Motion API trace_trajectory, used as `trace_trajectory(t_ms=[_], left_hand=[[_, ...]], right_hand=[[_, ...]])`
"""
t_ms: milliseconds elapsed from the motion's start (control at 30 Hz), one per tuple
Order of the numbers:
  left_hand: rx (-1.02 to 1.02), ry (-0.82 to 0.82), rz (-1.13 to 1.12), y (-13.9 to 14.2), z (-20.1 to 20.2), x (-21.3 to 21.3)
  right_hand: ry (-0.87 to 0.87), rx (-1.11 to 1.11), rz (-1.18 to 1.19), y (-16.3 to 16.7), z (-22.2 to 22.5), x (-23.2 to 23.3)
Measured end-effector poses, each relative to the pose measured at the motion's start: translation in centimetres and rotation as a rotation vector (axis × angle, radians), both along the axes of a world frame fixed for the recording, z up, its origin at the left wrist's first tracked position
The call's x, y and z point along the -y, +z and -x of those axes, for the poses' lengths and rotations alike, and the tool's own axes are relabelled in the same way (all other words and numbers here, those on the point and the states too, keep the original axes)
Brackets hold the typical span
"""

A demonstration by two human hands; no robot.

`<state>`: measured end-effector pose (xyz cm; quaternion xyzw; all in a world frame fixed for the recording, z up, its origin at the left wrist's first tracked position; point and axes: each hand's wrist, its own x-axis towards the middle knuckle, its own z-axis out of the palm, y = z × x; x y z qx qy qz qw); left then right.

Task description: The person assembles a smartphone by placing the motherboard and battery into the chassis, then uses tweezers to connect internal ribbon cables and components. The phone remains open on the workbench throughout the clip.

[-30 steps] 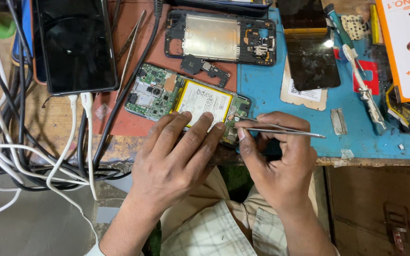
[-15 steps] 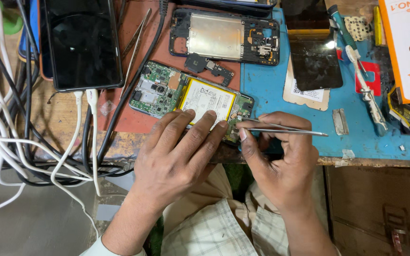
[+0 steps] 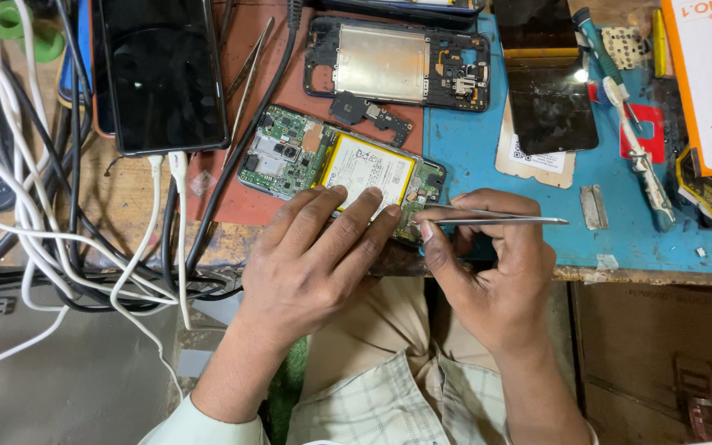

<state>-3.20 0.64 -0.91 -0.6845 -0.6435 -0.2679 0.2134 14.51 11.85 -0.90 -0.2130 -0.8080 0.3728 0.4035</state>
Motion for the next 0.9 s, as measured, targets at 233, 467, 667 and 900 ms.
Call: trace_trajectory(t_ms=[233,467,667,900], left_hand=[[0.002,-0.011,-0.005,-0.2,-0.1,0.0],[0.0,-0.009,0.001,-0.3,-0.2,0.2],[0.018,-0.014,0.015,-0.7,-0.3,0.3],[0.167,0.029,0.016,-1.1,-1.4,0.6]], right_hand=[[-0.079,0.044,-0.007,0.0,0.1,0.2],[-0.13,0.044,0.01,-0.3,0.2,0.7],[-0.129,0.01,-0.01,-1.0,0.4,1.0],[-0.145,0.032,-0.032,-1.3,0.2,1.0]])
